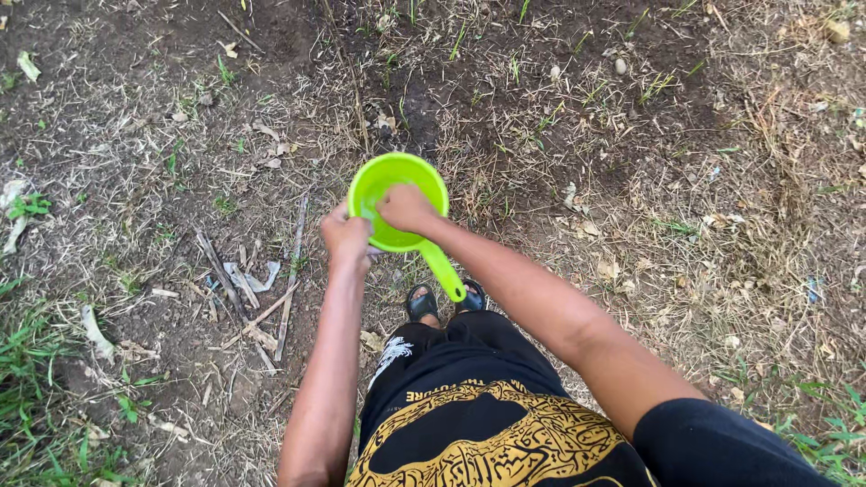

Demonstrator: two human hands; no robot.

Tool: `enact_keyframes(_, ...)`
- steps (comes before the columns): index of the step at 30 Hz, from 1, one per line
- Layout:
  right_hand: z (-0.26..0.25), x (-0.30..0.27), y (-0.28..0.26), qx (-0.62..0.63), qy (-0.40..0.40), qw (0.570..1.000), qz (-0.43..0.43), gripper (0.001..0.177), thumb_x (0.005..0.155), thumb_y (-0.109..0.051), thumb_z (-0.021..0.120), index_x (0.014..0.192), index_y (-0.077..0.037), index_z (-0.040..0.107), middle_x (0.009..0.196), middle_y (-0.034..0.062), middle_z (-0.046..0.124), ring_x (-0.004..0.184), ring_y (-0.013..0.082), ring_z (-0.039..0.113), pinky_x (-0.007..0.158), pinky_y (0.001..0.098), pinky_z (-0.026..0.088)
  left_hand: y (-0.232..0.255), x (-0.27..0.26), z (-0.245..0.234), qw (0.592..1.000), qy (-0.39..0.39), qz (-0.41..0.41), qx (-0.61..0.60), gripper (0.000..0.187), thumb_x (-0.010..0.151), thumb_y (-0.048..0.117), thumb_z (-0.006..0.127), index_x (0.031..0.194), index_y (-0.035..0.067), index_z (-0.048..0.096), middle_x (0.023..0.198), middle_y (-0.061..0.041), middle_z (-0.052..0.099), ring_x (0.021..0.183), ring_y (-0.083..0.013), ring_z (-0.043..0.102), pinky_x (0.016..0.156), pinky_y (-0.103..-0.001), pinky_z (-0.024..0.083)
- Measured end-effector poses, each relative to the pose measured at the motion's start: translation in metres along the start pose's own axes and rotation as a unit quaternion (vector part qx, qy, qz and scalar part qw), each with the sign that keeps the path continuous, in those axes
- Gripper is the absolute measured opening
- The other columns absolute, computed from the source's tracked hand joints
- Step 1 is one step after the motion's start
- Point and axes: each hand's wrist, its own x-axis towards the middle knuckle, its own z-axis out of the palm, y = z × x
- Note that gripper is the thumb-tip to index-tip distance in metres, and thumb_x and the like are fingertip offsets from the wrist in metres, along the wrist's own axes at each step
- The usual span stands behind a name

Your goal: The person uses a green scoop to pick up seeds from a container and scatters them onto the ground by hand.

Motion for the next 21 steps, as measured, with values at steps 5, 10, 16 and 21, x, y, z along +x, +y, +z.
enact_keyframes(5, 0.0, 0.016, 0.055, 0.544, -0.24, 0.758, 0.269, 0.016, 0.087, -0.017, 0.06, 0.08, -0.003, 0.065, 0.073, 0.0094, 0.064, 0.061, 0.0215, 0.06, 0.058, 0.036, 0.054, -0.007, -0.002, 0.024, 0.998, -0.021, 0.003, 0.059, 0.062, 0.074, -0.017, 0.046, 0.126, 0.003, 0.072, 0.092, -0.015, 0.075, 0.065, -0.0221, 0.072, 0.045, -0.036, 0.059)
enact_keyframes(10, -0.083, -0.027, 0.089, 0.751, -0.223, 0.593, 0.187, 0.012, 0.083, -0.015, 0.059, 0.075, -0.008, 0.053, 0.068, 0.003, 0.053, 0.057, 0.0146, 0.048, 0.05, 0.0271, 0.04, -0.038, 0.01, 0.031, 0.996, 0.005, 0.051, 0.076, 0.064, 0.076, -0.016, 0.048, 0.13, 0.006, 0.074, 0.093, -0.011, 0.078, 0.068, -0.0168, 0.072, 0.05, -0.029, 0.058)
enact_keyframes(16, -0.14, -0.058, 0.167, 0.657, -0.005, 0.703, 0.274, 0.012, 0.089, -0.01, 0.051, 0.081, -0.002, 0.055, 0.078, 0.0145, 0.062, 0.068, 0.0254, 0.063, 0.064, 0.0401, 0.057, -0.049, 0.031, 0.006, 0.999, 0.009, 0.0, 0.054, 0.057, 0.075, -0.017, 0.045, 0.122, -0.002, 0.074, 0.094, -0.014, 0.074, 0.069, -0.0235, 0.072, 0.048, -0.038, 0.061)
enact_keyframes(21, -0.164, -0.069, 0.213, 0.522, 0.101, 0.783, 0.323, 0.024, 0.095, -0.008, 0.043, 0.094, 0.006, 0.063, 0.096, 0.0256, 0.068, 0.099, 0.0408, 0.072, 0.088, 0.0479, 0.06, -0.017, 0.02, -0.004, 1.0, 0.003, -0.031, 0.003, 0.07, 0.072, -0.017, 0.043, 0.132, 0.009, 0.066, 0.103, -0.015, 0.072, 0.075, -0.031, 0.074, 0.055, -0.047, 0.066)
